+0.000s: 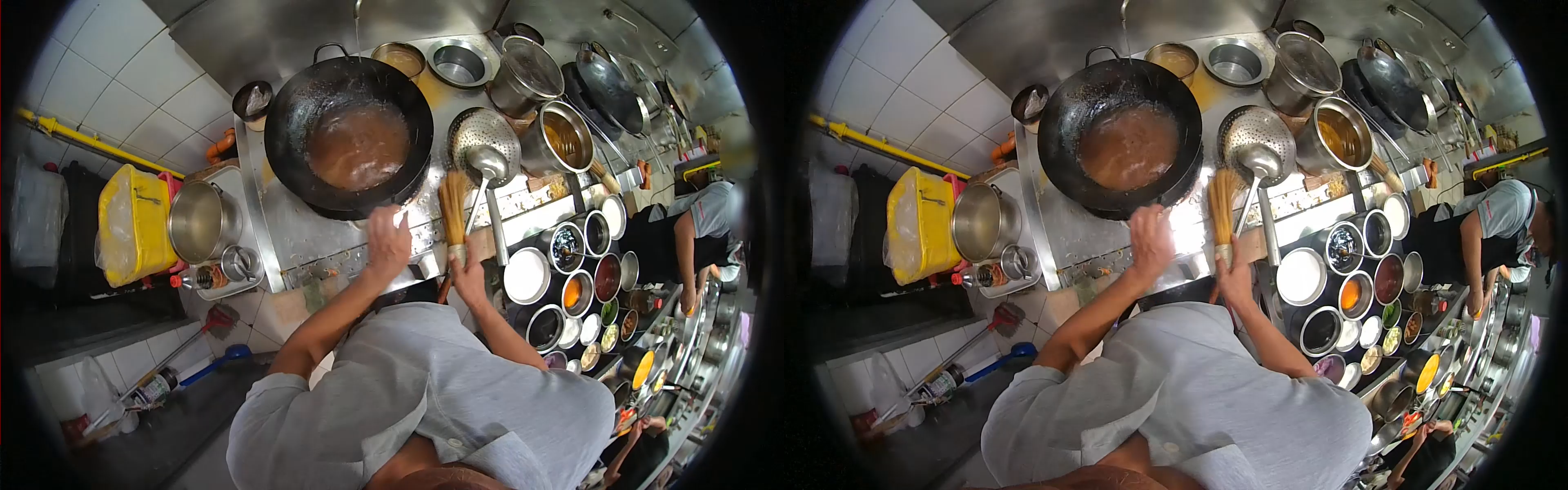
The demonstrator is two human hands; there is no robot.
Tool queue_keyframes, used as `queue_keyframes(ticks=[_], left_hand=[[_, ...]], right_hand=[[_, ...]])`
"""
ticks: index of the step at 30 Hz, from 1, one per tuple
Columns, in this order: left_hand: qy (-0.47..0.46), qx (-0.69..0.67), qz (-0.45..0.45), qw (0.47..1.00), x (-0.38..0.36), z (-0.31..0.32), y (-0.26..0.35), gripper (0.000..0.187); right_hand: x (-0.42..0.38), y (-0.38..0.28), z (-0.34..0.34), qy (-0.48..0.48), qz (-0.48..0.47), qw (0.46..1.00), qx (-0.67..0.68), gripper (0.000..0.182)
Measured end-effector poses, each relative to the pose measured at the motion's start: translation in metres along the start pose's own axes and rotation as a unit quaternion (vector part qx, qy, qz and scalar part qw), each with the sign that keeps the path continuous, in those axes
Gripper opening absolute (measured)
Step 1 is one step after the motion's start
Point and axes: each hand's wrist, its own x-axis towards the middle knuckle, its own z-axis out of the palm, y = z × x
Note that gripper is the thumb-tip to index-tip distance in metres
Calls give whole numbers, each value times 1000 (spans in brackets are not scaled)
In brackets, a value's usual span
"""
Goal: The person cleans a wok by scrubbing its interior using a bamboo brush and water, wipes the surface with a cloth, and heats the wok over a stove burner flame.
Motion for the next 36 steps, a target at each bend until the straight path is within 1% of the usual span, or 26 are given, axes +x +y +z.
queue_keyframes(ticks=[1, 2, 3, 4, 5, 6, 7, 8, 10, 13, 14, 16, 17, 19, 21, 23, 24, 26, 27, 28, 29, 30, 32, 33, 35, 36], left_hand=[[19, 49, -19, 998, 9, -1, -11, 12], [20, 48, -18, 999, 10, -3, -18, 12], [-67, 45, -69, 994, 11, -2, -26, 14], [-151, 42, -116, 981, 15, 2, -33, 20], [-152, 39, -113, 981, 18, 9, -40, 20], [-168, 23, -121, 978, 19, 15, -43, 24], [-188, 6, -129, 974, 15, 19, -43, 29], [-162, 8, -118, 980, 13, 23, -43, 33], [-162, -1, -128, 979, 14, 27, -47, 33], [-142, -13, -134, 981, 10, 26, -50, 33], [-124, -16, -125, 984, 9, 24, -50, 33], [-118, -18, -132, 984, 8, 23, -50, 33], [-115, -22, -131, 984, 8, 22, -50, 32], [-103, -20, -122, 987, 10, 20, -50, 31], [-102, -16, -123, 987, 10, 21, -49, 31], [-95, -18, -123, 988, 9, 20, -48, 30], [-90, -22, -121, 988, 10, 20, -48, 30], [-88, -10, -126, 988, 12, 18, -48, 29], [-92, -5, -129, 987, 12, 17, -47, 28], [-99, 17, -133, 986, 13, 17, -46, 28], [-94, 25, -139, 986, 14, 18, -46, 28], [-92, 15, -136, 986, 14, 20, -46, 28], [-66, -11, -118, 991, 14, 22, -48, 28], [-64, -6, -125, 990, 15, 22, -49, 28], [-64, -54, -140, 987, 14, 21, -48, 26], [-66, -51, -145, 986, 14, 20, -48, 26]], right_hand=[[-4, -5, 8, 0, -15, 998, -66, 63], [-8, -9, 15, -1, -30, 991, -132, 65], [-10, -16, 22, 0, -30, 991, -132, 65], [-9, -23, 27, -20, 0, 986, -164, 67], [-10, -28, 30, -40, 34, 979, -197, 70], [-11, -22, 36, -41, 7, 974, -224, 71], [-21, -14, 38, -41, 16, 973, -225, 71], [-25, -9, 41, -48, 12, 971, -233, 71], [-26, -6, 43, -68, 13, 968, -241, 72], [-18, 6, 52, -44, 29, 966, -252, 71], [-12, 11, 51, -47, 24, 966, -254, 71], [0, -2, 47, -65, -24, 934, -351, 65], [11, -9, 43, -70, -32, 934, -349, 65], [47, -44, 31, -6, -195, 934, -298, 53], [98, -120, 22, 56, -276, 935, -214, 32], [170, -164, 27, 69, -317, 938, -121, 28], [220, -175, 36, 80, -365, 921, -110, 30], [297, -237, 48, -5, -263, 965, -17, 32], [343, -252, 64, 90, -367, 924, -51, 31], [387, -272, 81, 92, -346, 933, -15, 30], [419, -298, 86, 63, -321, 943, -53, 39], [446, -320, 98, 77, -323, 942, -46, 43], [477, -363, 113, 69, -255, 962, -70, 44], [484, -380, 117, 61, -258, 962, -68, 44], [492, -400, 126, 56, -189, 977, -85, 51], [499, -401, 131, 50, -188, 977, -85, 51]])
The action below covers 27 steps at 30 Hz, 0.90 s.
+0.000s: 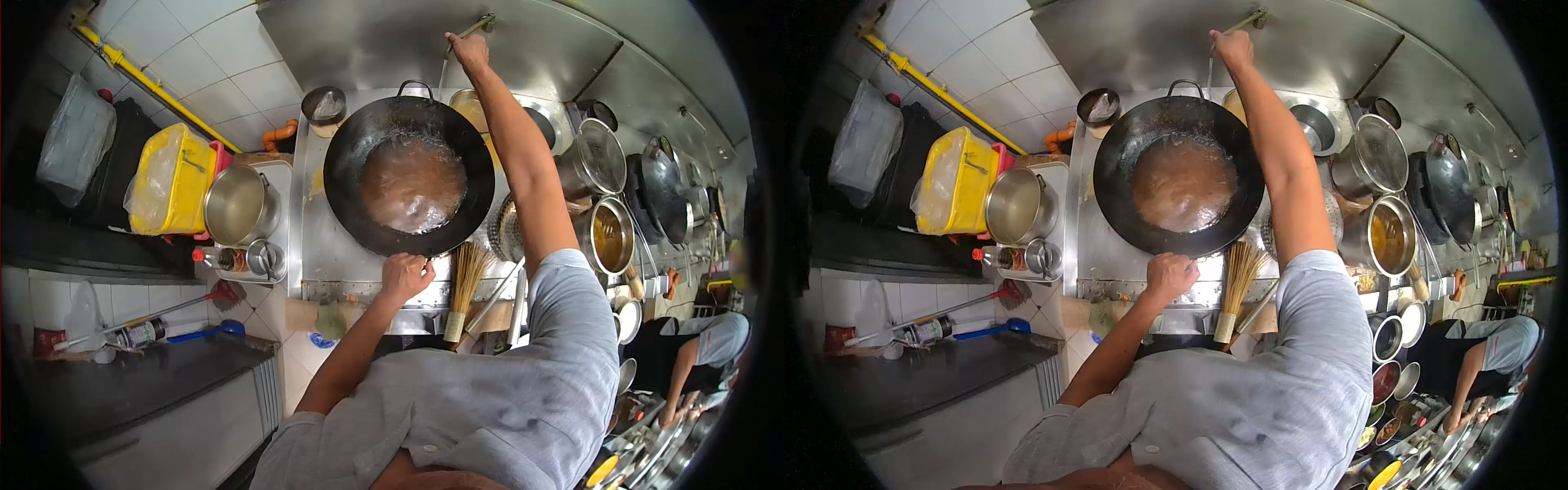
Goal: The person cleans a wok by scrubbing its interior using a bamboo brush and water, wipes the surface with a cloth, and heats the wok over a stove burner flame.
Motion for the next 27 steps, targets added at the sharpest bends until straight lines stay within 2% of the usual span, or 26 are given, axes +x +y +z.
queue_keyframes(ticks=[3, 6, 8, 9, 11, 12, 14, 17, 20, 21, 23, 24, 25, 26, 27], left_hand=[[8, 12, 23, 1000, 2, 2, 3, 25], [-17, 40, 2, 999, 1, 3, 2, 24], [-21, 37, 9, 999, 1, 3, 2, 24], [-20, 39, 8, 999, 2, 2, 3, 24], [-16, 48, -6, 999, 3, 4, 5, 23], [-16, 45, -3, 999, 5, 3, 7, 23], [-20, 43, 3, 999, 1, 6, 1, 25], [-15, 31, 6, 999, 5, 0, 8, 31], [7, 43, 12, 999, 2, 4, 6, 29], [2, 43, 15, 999, 0, 4, 5, 29], [37, 54, 32, 997, -1, 5, 6, 29], [36, 50, 39, 997, 2, 2, 9, 29], [8, 55, 23, 998, 5, -4, 13, 29], [-21, 60, 6, 998, 7, -7, 15, 29], [-22, 58, 8, 998, 5, -7, 14, 29]], right_hand=[[14, 13, -4, -45, 27, 998, 23, 55], [24, 39, -36, -82, 4, 995, -55, 54], [38, 67, -67, -90, -126, 977, -146, 43], [49, 80, -83, -85, -122, 977, -150, 43], [68, 103, -114, -109, -180, 935, -286, 35], [74, 110, -128, -106, -178, 935, -287, 35], [81, 122, -147, -22, -137, 911, -387, 27], [95, 146, -155, 20, -169, 905, -391, 21], [102, 165, -151, 17, -143, 918, -369, 30], [81, 164, -154, 18, -137, 919, -369, 30], [10, 162, -165, 125, -229, 928, -264, 32], [-28, 177, -166, 154, -288, 923, -204, 39], [-97, 163, -183, 101, -237, 949, -183, 35], [-163, 167, -190, 123, -293, 946, -64, 26], [-233, 162, -200, 70, -205, 976, 11, 20]])
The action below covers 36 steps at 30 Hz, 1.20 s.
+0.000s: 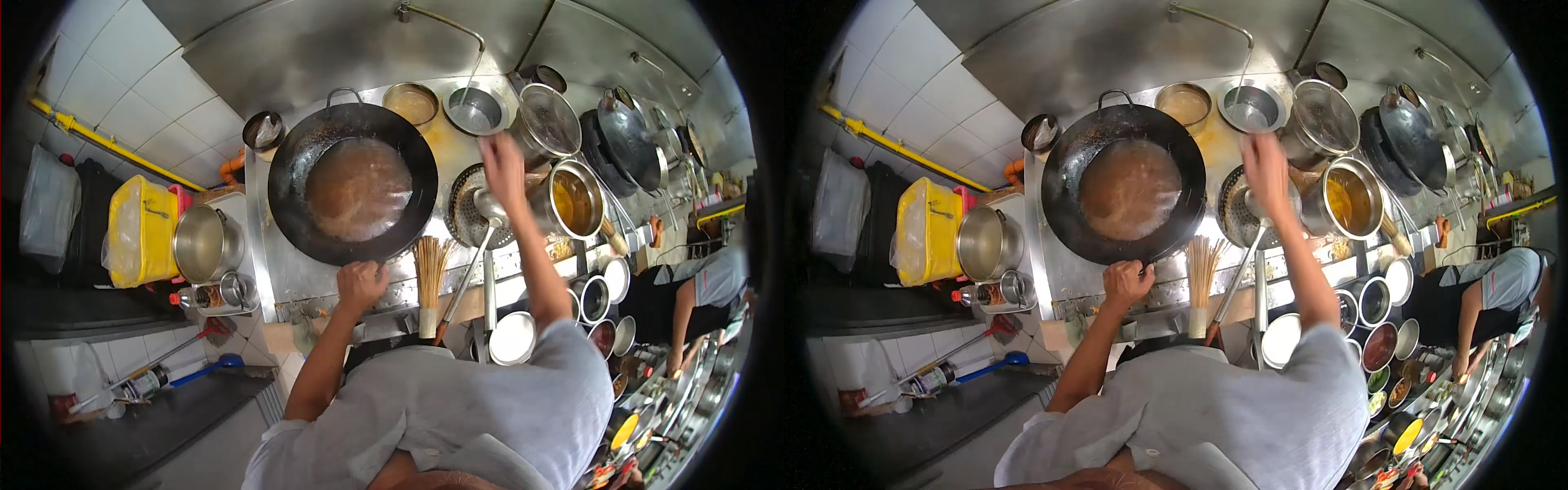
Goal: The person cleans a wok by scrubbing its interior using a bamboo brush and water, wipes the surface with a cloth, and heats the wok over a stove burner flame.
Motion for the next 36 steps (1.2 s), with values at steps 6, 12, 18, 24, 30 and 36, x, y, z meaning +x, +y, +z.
queue_keyframes(ticks=[6, 12, 18, 24, 30, 36], left_hand=[[-56, 7, -39, 998, -2, 8, -7, 32], [-32, -7, -34, 999, -3, 15, 3, 33], [-33, 0, -28, 999, -3, 14, 5, 34], [-58, 16, -41, 997, -1, 9, 10, 36], [-59, 13, -33, 998, -2, 10, 8, 37], [-44, 24, -21, 999, -2, 13, 6, 36]], right_hand=[[-422, -63, -24, 63, 641, 744, 176, 41], [-579, -23, 17, -7, 780, 550, 300, 36], [-537, 58, 89, 129, 727, 430, 519, 37], [-512, 59, 98, 180, 701, 399, 564, 39], [-532, 69, 105, 201, 699, 424, 539, 37], [-533, 95, 107, 217, 693, 452, 518, 36]])
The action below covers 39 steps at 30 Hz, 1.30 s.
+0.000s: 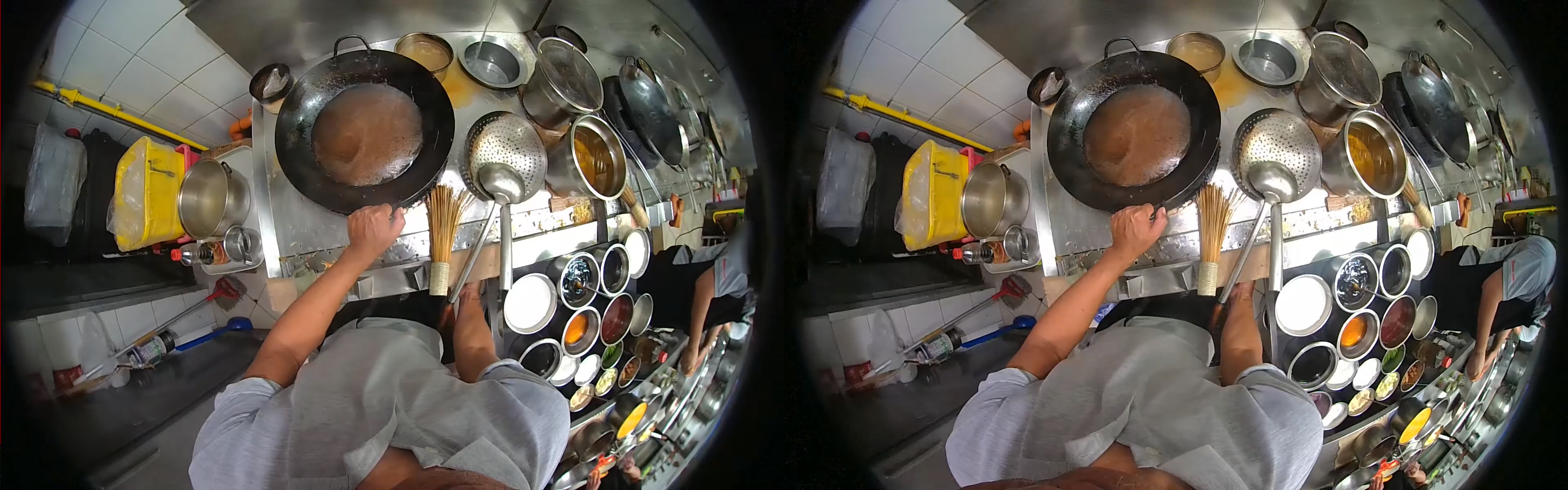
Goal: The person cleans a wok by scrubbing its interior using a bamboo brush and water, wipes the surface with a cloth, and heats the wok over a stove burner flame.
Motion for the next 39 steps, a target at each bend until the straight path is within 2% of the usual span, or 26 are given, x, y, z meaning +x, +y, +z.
queue_keyframes(ticks=[16, 29, 32, 33, 34, 35, 36, 38, 39], left_hand=[[27, -17, 17, 999, 1, 2, -1, 34], [33, -27, 18, 999, 0, -4, 2, 32], [44, -33, 16, 998, 1, -2, -1, 32], [46, -30, 9, 998, -2, -1, -1, 33], [43, -36, 4, 998, -6, 0, -2, 33], [42, -35, -4, 998, -7, 1, -3, 33], [45, -35, -10, 998, -4, 3, -4, 34], [22, -40, -14, 999, -6, -1, -6, 31], [26, -46, -13, 999, -7, -1, -8, 33]], right_hand=[[23, -14, -17, 16, -37, 999, -24, 32], [32, -11, -14, -6, -43, 997, -57, 30], [-3, -9, -12, -4, 40, 998, -43, 23], [2, -1, -36, -4, 69, 996, -61, 22], [-19, 5, -37, -45, 91, 989, -112, 30], [-81, 0, -4, -26, 93, 987, -132, 37], [-87, 4, -17, -120, 88, 973, -178, 56], [-162, 1, 38, -121, 64, 979, -150, 52], [-164, 1, 34, -114, 60, 980, -149, 52]])
